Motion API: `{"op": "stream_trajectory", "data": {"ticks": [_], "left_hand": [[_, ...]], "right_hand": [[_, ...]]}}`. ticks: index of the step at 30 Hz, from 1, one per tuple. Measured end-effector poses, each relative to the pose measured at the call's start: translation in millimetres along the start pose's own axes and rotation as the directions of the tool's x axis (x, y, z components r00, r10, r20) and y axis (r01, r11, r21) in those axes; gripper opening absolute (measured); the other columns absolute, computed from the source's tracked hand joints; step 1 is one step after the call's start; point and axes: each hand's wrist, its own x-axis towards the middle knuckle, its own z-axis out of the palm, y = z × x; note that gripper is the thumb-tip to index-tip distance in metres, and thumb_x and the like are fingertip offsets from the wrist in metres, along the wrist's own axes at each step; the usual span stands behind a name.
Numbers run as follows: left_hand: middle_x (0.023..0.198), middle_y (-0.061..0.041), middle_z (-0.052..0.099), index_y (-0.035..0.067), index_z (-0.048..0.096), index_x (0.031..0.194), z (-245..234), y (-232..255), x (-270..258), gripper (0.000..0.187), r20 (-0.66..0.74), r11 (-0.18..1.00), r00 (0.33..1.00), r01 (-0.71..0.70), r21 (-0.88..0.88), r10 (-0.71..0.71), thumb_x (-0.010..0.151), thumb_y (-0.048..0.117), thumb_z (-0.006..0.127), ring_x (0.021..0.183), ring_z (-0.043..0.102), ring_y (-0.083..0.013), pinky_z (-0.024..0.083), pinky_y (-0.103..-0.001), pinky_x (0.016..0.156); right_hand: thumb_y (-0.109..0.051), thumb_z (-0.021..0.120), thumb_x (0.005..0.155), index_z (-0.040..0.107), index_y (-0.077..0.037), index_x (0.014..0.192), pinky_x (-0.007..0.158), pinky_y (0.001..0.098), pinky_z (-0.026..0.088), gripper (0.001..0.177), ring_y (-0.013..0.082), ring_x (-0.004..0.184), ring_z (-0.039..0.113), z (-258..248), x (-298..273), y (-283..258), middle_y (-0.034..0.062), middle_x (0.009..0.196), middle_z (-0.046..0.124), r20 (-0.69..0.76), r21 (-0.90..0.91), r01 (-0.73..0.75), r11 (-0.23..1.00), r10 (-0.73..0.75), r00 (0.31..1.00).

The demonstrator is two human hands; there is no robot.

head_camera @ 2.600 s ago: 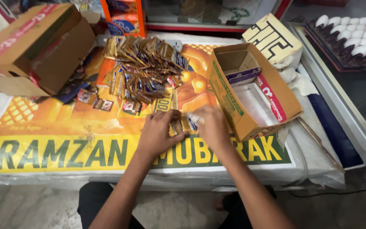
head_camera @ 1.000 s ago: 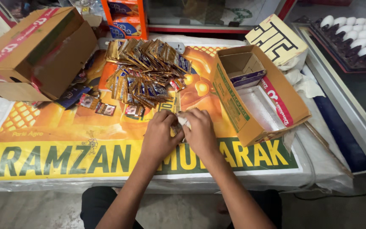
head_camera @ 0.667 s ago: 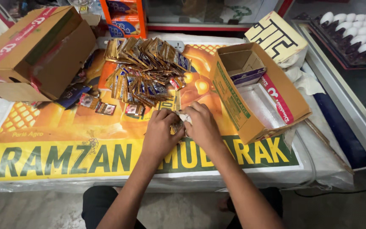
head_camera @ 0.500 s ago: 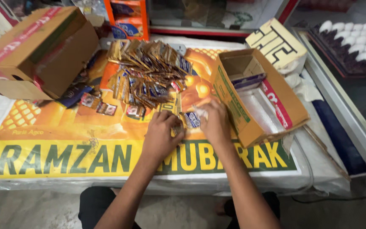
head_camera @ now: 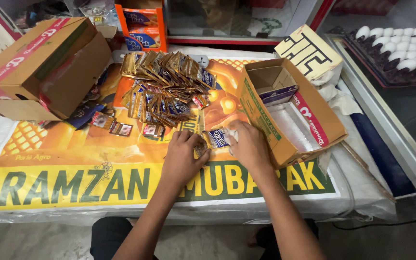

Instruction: The person wipes individual gold and blue snack packets with a white cloth on a table covered with a 'RAMZAN MUBARAK' banner. They pick up packets from a pile, wipe them, and place them into a cardboard box. The process is repeated for multiple packets throughout the clip.

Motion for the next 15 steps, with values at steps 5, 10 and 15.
{"op": "stream_trajectory", "data": {"ticks": [5,10,15], "left_hand": [[0.102,-0.014,0.063,0.002,0.065,0.106,1.7,-0.6,-0.1,0.048,0.017,0.999,1.0,0.02,-0.025,-0.02,0.074,0.031,0.086,0.102,0.057,-0.035,0.048,-0.045,0.091],[0.115,-0.022,0.057,-0.006,0.047,0.126,2.5,-2.1,0.9,0.095,-0.043,0.996,0.999,0.013,-0.091,-0.017,0.061,0.044,0.095,0.111,0.054,-0.0414,0.046,-0.047,0.095],[0.122,-0.025,0.055,-0.01,0.037,0.138,-0.5,0.3,2.1,0.119,0.007,0.991,0.999,0.051,-0.123,-0.051,0.051,0.043,0.098,0.115,0.053,-0.0424,0.046,-0.047,0.098]], "right_hand": [[-0.05,0.085,0.075,0.065,-0.02,0.129,0.082,0.0497,0.054,0.065,0.0386,0.095,0.07,-18.4,1.3,-12.6,0.0186,0.099,0.074,0.16,-0.126,-0.035,0.991,0.055,0.986],[-0.045,0.089,0.065,0.068,-0.019,0.12,0.082,0.0434,0.056,0.065,0.031,0.094,0.074,-19.3,13.8,-6.4,0.0079,0.103,0.076,0.313,-0.055,-0.141,0.988,0.151,0.938],[-0.028,0.095,0.065,0.072,-0.009,0.104,0.084,0.0357,0.057,0.048,0.021,0.094,0.074,13.6,30.2,28.8,0.0054,0.097,0.078,0.332,0.286,-0.12,0.951,0.019,0.943]]}}
